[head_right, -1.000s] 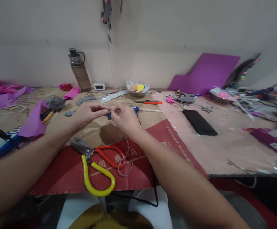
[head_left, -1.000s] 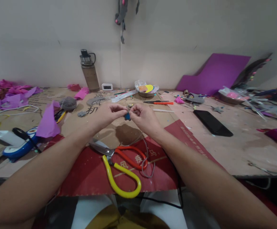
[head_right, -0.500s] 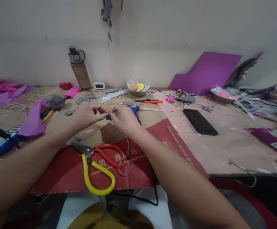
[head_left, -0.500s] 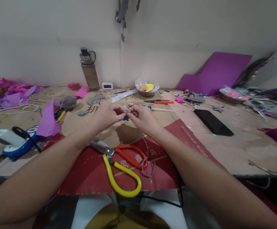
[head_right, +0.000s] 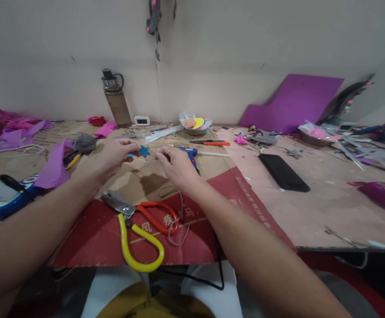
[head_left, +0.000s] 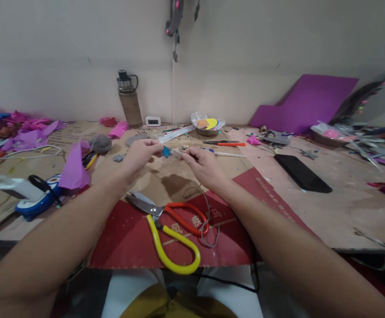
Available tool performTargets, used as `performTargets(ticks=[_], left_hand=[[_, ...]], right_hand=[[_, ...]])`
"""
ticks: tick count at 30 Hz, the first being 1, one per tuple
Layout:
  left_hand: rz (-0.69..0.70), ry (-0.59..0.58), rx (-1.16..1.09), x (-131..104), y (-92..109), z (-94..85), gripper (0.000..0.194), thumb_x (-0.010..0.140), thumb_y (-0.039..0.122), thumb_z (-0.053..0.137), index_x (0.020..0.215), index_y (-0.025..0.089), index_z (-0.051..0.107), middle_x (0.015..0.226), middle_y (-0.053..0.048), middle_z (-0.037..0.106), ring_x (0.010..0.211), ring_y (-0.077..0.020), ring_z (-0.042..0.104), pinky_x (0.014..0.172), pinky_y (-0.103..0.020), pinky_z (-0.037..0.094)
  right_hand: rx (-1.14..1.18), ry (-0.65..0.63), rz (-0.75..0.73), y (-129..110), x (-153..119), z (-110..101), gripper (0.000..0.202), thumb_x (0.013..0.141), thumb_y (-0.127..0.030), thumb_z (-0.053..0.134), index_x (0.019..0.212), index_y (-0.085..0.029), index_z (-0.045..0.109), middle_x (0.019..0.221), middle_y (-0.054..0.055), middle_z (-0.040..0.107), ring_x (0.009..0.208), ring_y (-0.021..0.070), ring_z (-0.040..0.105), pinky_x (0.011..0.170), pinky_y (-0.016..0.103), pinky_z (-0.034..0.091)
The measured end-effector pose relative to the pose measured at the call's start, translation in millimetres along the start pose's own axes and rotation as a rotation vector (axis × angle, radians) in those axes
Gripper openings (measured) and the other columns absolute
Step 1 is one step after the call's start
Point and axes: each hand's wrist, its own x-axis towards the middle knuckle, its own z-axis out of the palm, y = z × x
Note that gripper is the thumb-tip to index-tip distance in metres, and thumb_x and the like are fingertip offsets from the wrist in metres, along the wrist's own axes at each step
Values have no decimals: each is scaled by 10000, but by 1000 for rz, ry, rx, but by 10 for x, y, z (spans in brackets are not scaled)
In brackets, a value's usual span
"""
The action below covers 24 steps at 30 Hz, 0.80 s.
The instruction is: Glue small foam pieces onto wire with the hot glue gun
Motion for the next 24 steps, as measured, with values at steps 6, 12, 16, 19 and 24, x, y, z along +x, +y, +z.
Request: performTargets(ticks=[6,12,16,19,24], left_hand=[[-132,28,-144,64,-30,-28,99,604,271,654,627,175,642,691,-20,645,669,-132,555,543,-249,335],[-188,89,-315,105,-42,-12,148,585,268,691,699,175,679,742,-18,681,676,-124,583,553,-247,355],[-216,144,-366,126,-44,-30,147,576,263,702,682,171,658,668,-4,656,634,-109,570,522,-226,324],[-218,163,-408,131,-45,-46,146,589,274,701,681,171,655,672,-20,669,631,-118,573,510,-222,317],[-194,128,-480,143,-60,-48,173,616,288,706,749,179,681,783,-40,719,727,-142,630,572,-234,374]], right_hand=[[15,-3,-34,-35,-31,-9,214,896,-290,499,790,-166,637,711,0,605,671,125,511,666,252,375],[-20,-129,-200,-112,-86,-7,218,929,-293,497,833,-163,643,774,25,637,725,130,552,692,248,401],[-173,-347,-359,-275,-172,-4,248,958,-267,458,897,-152,670,859,70,667,800,151,571,731,268,409],[-187,-491,-483,-377,-222,-27,326,968,-350,453,852,-169,699,886,77,678,857,171,575,791,300,410],[-27,-275,-229,-284,-147,-118,521,992,-438,323,700,-166,658,816,65,681,818,170,610,796,303,426]])
